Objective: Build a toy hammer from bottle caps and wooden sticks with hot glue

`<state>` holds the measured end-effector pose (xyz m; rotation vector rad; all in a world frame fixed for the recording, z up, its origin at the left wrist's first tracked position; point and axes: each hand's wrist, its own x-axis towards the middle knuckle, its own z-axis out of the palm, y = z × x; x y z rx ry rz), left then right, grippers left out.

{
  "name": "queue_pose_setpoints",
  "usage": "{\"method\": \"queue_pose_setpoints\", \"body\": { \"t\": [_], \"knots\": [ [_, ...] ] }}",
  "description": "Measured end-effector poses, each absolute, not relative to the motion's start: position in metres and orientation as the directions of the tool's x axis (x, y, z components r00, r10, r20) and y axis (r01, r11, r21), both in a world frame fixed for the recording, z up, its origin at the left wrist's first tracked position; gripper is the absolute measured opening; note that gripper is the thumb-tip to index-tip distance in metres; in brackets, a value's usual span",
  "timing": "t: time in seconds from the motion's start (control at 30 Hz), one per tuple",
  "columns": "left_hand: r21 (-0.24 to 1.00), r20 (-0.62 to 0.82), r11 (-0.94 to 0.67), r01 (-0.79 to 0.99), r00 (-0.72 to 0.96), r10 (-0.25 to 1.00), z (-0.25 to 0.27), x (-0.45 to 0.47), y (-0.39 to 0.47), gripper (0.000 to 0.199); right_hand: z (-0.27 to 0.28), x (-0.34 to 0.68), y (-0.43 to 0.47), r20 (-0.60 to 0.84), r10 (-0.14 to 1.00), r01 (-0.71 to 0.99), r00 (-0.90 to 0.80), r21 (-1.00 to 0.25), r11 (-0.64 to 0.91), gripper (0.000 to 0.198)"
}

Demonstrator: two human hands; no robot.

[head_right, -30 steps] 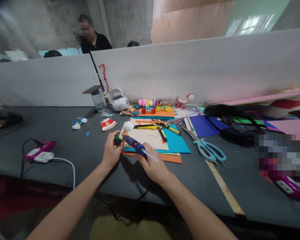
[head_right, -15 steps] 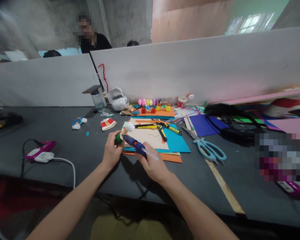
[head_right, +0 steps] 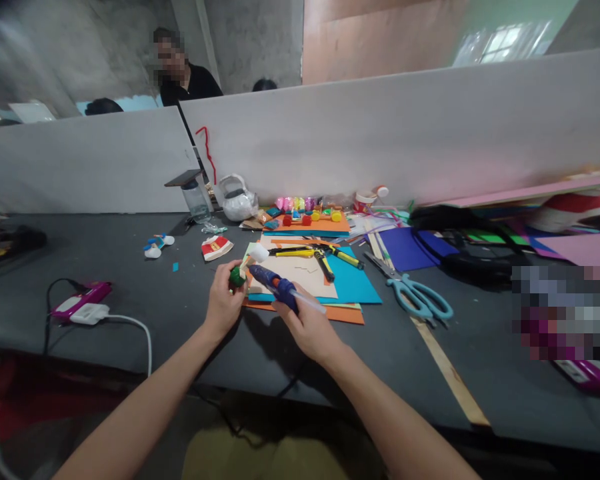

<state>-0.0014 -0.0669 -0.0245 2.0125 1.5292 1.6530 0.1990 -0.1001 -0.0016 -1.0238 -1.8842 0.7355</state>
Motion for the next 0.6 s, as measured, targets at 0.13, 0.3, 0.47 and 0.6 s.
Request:
{"method": "queue_pose_setpoints", "body": {
  "t": [0.13, 0.3, 0.47, 0.6],
  "knots": [
    [0.648, 0.660, -0.480, 0.591, -0.121, 0.742, -0.022, -0.001, -0.068, 0.031, -0.003, 0.201, -0.099, 0.344, 0.885, 0.280, -0.313, -0.857, 0.432, 0.037],
    [0.662, 0.665, -0.496, 0.561, -0.134, 0.735, -0.022, -0.003, -0.067, 0.033, 0.000, 0.204, -0.101, 0.299, 0.889, 0.160, -0.347, -0.915, 0.370, 0.056],
    [0.673, 0.666, -0.503, 0.542, -0.150, 0.730, -0.023, -0.004, -0.068, 0.031, 0.009, 0.203, -0.104, 0.274, 0.887, 0.130, -0.372, -0.931, 0.342, 0.056],
    [0.669, 0.671, -0.506, 0.545, -0.148, 0.726, -0.023, -0.004, -0.069, 0.032, 0.010, 0.202, -0.104, 0.264, 0.885, 0.149, -0.385, -0.928, 0.341, 0.055]
  ]
}}
